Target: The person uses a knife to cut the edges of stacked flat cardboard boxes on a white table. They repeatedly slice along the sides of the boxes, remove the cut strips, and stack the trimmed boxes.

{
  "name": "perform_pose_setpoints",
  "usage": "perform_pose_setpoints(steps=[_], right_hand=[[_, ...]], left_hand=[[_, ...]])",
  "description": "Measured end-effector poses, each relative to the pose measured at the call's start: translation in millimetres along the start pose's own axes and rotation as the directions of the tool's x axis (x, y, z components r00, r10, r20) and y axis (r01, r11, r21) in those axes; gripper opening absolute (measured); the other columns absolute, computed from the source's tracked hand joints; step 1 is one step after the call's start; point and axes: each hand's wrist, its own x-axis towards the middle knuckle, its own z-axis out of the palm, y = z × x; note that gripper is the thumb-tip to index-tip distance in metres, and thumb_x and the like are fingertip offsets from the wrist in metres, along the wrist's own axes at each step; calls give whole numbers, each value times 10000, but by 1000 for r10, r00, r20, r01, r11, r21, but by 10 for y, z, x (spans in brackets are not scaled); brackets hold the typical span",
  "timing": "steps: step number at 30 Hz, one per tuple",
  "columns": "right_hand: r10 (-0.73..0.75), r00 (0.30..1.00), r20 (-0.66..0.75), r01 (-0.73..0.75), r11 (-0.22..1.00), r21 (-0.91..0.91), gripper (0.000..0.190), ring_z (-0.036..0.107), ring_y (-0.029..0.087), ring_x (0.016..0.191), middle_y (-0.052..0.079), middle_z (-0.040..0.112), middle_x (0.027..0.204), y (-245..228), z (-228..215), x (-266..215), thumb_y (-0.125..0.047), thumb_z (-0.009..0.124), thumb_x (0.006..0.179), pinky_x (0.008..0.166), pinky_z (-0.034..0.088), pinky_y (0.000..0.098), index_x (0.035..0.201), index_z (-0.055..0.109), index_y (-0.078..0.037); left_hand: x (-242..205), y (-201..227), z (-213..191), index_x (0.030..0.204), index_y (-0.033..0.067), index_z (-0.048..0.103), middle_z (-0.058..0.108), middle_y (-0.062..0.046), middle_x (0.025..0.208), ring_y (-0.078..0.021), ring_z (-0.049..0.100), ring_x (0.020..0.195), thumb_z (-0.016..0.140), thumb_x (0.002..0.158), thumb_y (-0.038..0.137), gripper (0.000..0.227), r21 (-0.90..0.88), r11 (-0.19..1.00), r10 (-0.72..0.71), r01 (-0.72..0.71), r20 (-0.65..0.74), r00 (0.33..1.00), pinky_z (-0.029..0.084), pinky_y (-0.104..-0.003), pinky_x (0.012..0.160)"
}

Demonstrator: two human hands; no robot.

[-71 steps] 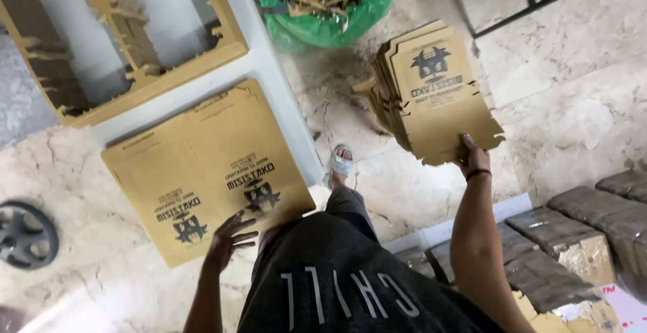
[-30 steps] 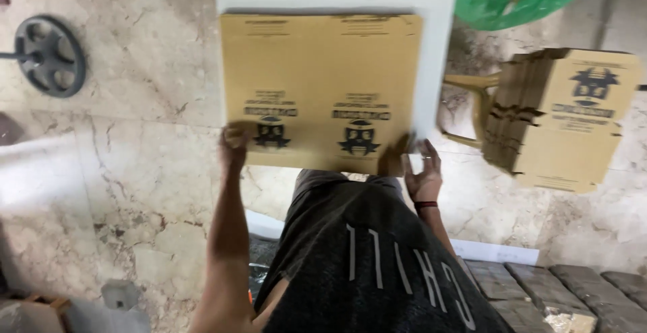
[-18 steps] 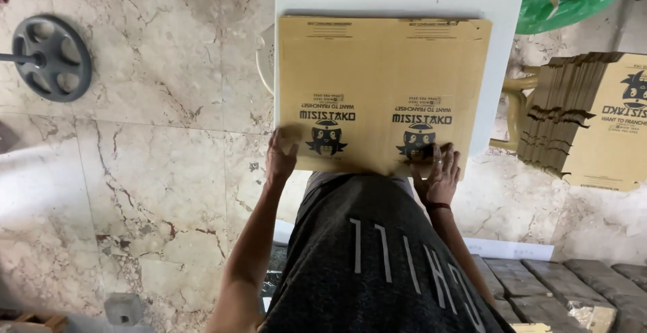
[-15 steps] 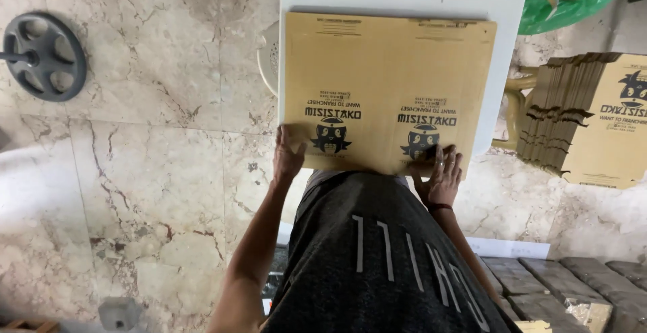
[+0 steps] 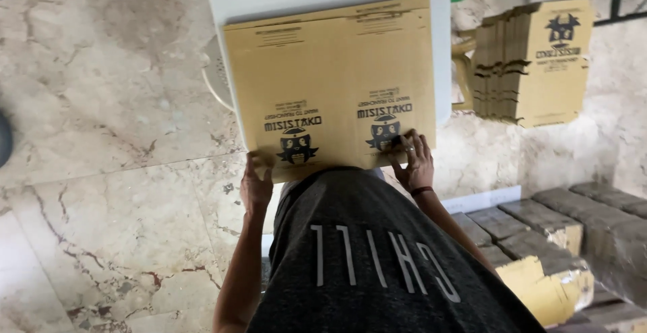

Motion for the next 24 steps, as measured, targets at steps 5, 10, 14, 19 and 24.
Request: perform_pose_setpoints(steps=[5, 10, 14, 19, 24], right_hand=[[40, 998, -41, -40, 999, -14, 533, 601, 320, 1294, 28, 626, 1434, 108, 114, 36, -313, 846, 779, 946, 556, 450, 1290, 714, -242], [484, 874, -41, -472, 866, 167, 732, 600, 443, 1204, 127, 474, 1528, 310, 266, -154, -368, 862, 817, 902, 601, 526, 1472, 560, -240], [748, 662, 43, -699, 596, 396, 733, 699, 389, 990, 90, 452, 1519, 633, 546, -300, -364, 888, 826, 832, 650, 393, 1478, 563, -289], [803, 590, 84, -754, 509, 415, 568, 704, 264, 902, 38, 545, 1399, 524, 248, -149, -194, 805, 837, 842, 634, 314, 1382, 648, -200], [818, 554, 154, -774, 439, 455, 479, 719, 173, 900, 29, 729, 1158, 495, 68, -49, -126, 807, 829, 761, 629, 260, 1293, 709, -188]], left_hand=[[51, -343, 59, 1566, 269, 389, 672, -95, 1363, -353, 672, 1177, 648, 928, 235, 690, 21, 997, -68, 68, -35, 997, 519, -552, 974], [77, -453, -26, 1379, 312, 626, 742, 10, 1226, -258, 669, 1188, 627, 949, 394, 438, 6, 995, -97, 98, -72, 993, 532, -465, 988], [185, -666, -11, 1372, 302, 640, 735, 36, 1226, -242, 634, 1235, 744, 863, 283, 520, -62, 996, -68, 64, -80, 994, 507, -459, 1035], [78, -186, -302, 1513, 231, 488, 579, -50, 1445, -326, 526, 1349, 697, 894, 238, 653, 132, 991, -8, 11, -18, 1000, 409, -548, 1119], [664, 1178, 118, 1526, 149, 481, 552, -107, 1494, -341, 512, 1370, 616, 1020, 238, 531, 63, 925, 378, -375, -63, 923, 325, -566, 1167]])
